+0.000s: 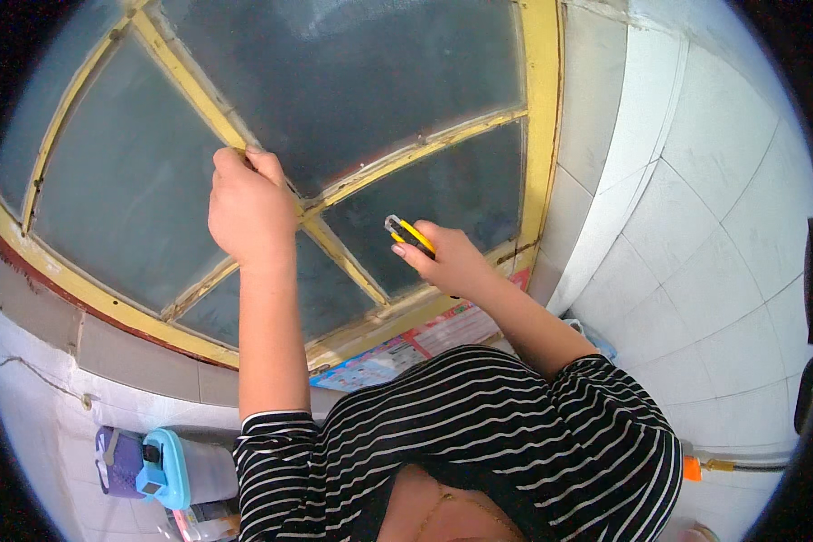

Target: The person uses a yellow utility knife to scrape and pry at the yellow frame of a window, removing small pieces of material. They briefly move a blue fan and a purple water jug to access different areas of the frame before continuing the scraping task.

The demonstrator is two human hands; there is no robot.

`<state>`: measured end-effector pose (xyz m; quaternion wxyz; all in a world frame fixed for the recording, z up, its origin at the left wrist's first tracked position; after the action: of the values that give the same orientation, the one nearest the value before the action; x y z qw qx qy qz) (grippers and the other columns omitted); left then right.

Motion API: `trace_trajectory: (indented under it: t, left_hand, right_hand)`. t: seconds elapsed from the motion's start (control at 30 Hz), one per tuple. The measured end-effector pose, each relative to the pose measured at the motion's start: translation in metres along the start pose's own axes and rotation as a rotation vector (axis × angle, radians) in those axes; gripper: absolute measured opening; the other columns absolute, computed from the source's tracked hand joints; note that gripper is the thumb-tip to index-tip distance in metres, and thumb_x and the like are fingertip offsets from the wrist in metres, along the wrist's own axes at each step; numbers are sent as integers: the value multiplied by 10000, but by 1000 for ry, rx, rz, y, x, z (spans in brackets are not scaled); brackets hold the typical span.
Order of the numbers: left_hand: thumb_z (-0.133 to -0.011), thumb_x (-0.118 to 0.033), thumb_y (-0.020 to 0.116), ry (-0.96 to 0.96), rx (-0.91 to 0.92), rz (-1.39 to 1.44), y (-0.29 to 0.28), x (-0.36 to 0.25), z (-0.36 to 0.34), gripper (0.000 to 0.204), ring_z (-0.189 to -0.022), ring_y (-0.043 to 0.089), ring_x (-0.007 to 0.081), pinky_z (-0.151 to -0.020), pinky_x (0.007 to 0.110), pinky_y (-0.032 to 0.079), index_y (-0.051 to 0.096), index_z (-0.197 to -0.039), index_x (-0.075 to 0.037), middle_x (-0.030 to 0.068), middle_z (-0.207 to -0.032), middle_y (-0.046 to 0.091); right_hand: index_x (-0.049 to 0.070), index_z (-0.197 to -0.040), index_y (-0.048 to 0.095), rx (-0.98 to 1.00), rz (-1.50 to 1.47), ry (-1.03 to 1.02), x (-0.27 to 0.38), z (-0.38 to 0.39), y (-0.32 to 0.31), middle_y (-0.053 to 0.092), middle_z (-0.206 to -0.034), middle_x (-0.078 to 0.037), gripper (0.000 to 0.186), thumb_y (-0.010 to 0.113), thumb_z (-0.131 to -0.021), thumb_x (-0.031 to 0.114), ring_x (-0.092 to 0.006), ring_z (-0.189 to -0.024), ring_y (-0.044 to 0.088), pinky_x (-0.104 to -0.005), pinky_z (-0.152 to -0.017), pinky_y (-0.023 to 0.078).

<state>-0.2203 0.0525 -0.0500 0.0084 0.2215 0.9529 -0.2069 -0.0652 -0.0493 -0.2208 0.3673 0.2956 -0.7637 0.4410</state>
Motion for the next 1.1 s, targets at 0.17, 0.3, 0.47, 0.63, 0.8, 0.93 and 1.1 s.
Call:
trace_trajectory:
  t: [0.17,0.3,0.47,0.63,0.8,0.93,1.1]
  left_hand:
    - [-916,-334,538,-34,7,-41,4,5,-1,279,-673,636,342,-585,449,511,533,-846,-64,137,-761,640]
    - [-887,-435,617,-6,86,186,3,13,6,397,-703,606,350,-626,431,486,529,-902,-48,144,-781,600]
    - [-826,-309,720,-12,78,381,-2,20,9,369,-707,597,308,-638,407,479,509,-1006,-65,116,-769,581]
    - [-815,-261,728,30,59,476,1,32,10,398,-660,557,234,-618,365,465,514,-1100,-86,69,-732,515]
    - [-875,-236,667,34,91,588,0,39,11,313,-631,521,182,-589,328,438,525,-1103,-76,51,-705,481]
    - [-910,-231,620,-26,107,623,-3,40,5,240,-594,552,228,-558,361,430,524,-1069,-80,68,-653,521]
    - [-920,-213,604,-56,109,656,-2,36,2,180,-583,575,268,-546,376,437,537,-1029,-86,94,-645,555]
  right_hand:
    - [18,-901,577,15,-38,-36,4,2,9,614,-736,-241,424,609,-892,441,-433,-718,614,-462,-614,475]
    - [27,-935,552,3,-86,-11,20,-5,0,613,-741,-236,397,602,-900,419,-437,-715,608,-463,-606,467]
    - [51,-994,522,-123,-26,-424,91,-39,-27,571,-640,-121,204,531,-967,253,-262,-565,598,-355,-524,438]
    - [81,-960,506,-194,166,-606,136,-82,-25,603,-676,-176,235,543,-947,313,-386,-648,615,-479,-547,466]
    - [74,-953,521,-173,240,-588,143,-97,-21,602,-669,-169,251,530,-950,325,-385,-644,615,-484,-556,474]
    - [74,-932,539,-236,282,-668,143,-93,-22,605,-660,-160,244,560,-935,318,-373,-629,620,-472,-542,478]
    - [81,-921,545,-264,307,-665,143,-94,-19,604,-645,-158,235,579,-925,313,-370,-619,625,-461,-537,488]
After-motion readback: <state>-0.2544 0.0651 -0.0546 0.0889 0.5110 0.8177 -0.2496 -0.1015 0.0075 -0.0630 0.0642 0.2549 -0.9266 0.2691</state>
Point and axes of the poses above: each hand's wrist, its own z-axis away from the middle knuckle, its own y-axis out of the palm, x = y × z, the point moved 3 cm from there along -z, towards the middle knuckle
